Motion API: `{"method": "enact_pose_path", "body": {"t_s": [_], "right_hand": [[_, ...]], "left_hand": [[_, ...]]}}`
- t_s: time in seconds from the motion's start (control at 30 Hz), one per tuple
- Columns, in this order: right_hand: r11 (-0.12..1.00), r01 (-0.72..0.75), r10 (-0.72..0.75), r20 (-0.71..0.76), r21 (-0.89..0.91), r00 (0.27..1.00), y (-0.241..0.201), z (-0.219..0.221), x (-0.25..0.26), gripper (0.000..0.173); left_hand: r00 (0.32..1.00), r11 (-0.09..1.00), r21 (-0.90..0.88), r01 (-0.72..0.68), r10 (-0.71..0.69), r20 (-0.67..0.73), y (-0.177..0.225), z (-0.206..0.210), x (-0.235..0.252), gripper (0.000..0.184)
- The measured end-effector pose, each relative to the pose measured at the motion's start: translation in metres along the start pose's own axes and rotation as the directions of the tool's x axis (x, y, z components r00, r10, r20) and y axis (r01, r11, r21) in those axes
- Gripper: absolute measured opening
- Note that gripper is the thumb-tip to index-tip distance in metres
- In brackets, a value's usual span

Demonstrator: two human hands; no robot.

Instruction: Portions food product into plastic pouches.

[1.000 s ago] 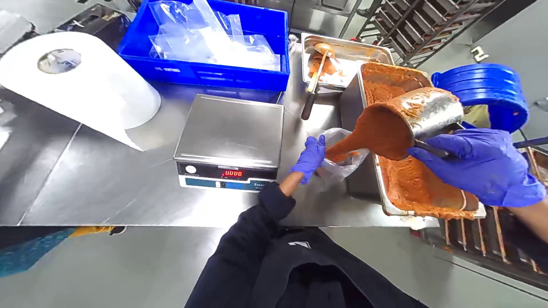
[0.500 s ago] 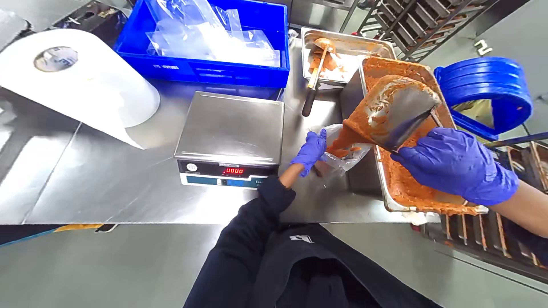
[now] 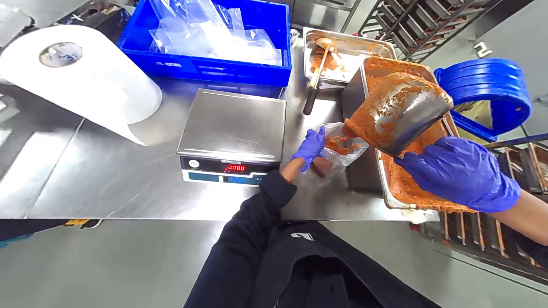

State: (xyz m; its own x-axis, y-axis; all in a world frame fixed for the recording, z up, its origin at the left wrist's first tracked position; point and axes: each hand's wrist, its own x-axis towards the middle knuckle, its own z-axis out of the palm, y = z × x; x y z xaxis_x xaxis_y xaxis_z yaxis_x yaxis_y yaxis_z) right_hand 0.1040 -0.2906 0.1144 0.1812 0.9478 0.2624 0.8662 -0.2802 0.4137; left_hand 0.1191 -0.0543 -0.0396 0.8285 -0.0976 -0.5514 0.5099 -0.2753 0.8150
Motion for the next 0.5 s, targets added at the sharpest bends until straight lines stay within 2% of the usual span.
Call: {"method": "enact_pose_path", "body": {"t_s": [0.17, 0.27, 0.33, 0.4, 0.5], "right_hand": [[0.999, 0.034, -0.035, 0.085, 0.016, 0.996, -0.002, 0.014, -0.005, 0.029], [0.999, 0.028, -0.03, 0.074, 0.023, 0.997, -0.002, 0.03, -0.008, 0.03], [0.999, 0.035, -0.037, 0.077, 0.025, 0.996, -0.003, 0.038, -0.009, 0.029], [0.999, 0.018, -0.021, 0.067, 0.045, 0.998, -0.004, 0.044, -0.01, 0.03], [0.999, -0.001, -0.002, 0.048, 0.052, 0.999, -0.006, 0.047, -0.01, 0.031]], "left_hand": [[1.0, 0.999, -0.034, -0.003, 0.004, 0.018, -0.001, 0.0, 0.006, 0.06], [0.999, 0.999, -0.021, -0.027, 0.027, 0.025, -0.001, -0.001, 0.009, 0.056], [0.997, 0.996, 0.059, -0.062, 0.059, 0.054, -0.001, -0.002, 0.01, 0.046], [0.993, 0.985, 0.137, -0.102, 0.092, 0.08, -0.002, -0.003, 0.011, 0.045], [0.995, 0.995, 0.049, -0.082, 0.078, 0.07, -0.004, -0.003, 0.011, 0.045]]}}
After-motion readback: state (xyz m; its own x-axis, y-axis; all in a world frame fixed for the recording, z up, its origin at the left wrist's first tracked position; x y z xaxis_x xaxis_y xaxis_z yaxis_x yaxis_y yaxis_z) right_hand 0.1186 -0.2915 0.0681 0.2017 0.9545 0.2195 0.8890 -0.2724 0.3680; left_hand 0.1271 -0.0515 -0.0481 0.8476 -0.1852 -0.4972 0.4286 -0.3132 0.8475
